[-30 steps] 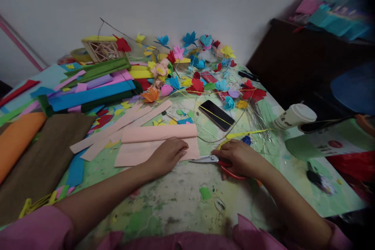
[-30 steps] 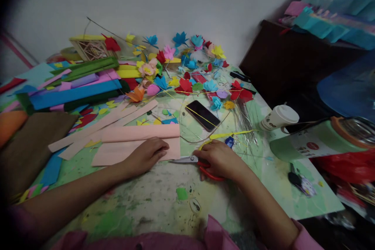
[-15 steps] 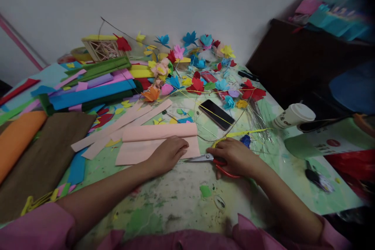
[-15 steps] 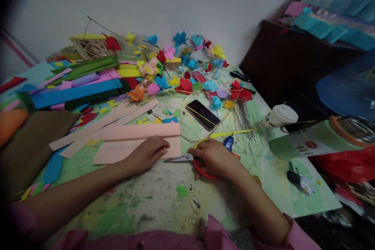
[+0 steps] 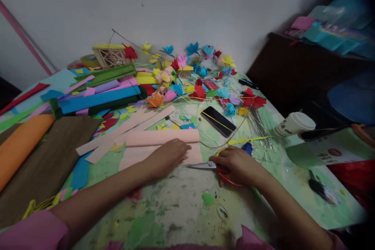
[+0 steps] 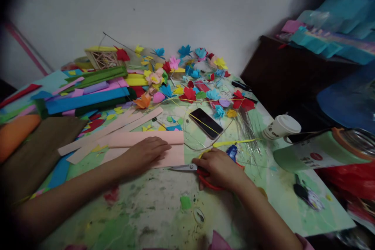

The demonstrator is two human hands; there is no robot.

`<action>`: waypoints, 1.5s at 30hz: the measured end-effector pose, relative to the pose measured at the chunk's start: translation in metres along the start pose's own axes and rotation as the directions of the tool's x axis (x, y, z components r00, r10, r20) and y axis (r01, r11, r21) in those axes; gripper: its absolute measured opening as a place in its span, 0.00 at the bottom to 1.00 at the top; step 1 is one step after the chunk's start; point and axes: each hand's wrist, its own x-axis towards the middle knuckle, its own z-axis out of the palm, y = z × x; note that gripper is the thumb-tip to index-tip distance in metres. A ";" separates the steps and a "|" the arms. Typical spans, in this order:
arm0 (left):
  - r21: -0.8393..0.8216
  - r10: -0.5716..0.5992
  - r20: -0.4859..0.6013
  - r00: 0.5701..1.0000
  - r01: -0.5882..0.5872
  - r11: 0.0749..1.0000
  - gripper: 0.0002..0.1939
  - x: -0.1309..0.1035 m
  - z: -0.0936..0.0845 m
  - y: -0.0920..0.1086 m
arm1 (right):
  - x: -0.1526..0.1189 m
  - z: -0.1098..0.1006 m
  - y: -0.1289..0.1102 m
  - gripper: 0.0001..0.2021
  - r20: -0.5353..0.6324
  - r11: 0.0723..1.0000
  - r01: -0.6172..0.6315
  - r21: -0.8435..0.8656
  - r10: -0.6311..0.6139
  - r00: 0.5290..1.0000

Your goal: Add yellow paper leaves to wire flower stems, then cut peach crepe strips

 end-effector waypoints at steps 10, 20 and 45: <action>0.367 0.056 -0.059 0.997 -0.031 0.930 0.24 -0.014 0.009 -0.034 | 0.002 -0.003 -0.009 0.17 -0.004 0.999 -0.033 0.025 0.034 0.999; 0.317 0.043 -0.072 0.996 -0.018 0.948 0.25 -0.013 0.010 -0.032 | 0.015 -0.005 -0.017 0.25 0.014 0.998 -0.036 0.059 0.035 0.999; 0.312 0.060 -0.083 0.995 -0.031 0.950 0.25 -0.012 0.014 -0.036 | 0.025 -0.002 -0.030 0.14 0.030 0.998 0.027 -0.057 -0.025 0.999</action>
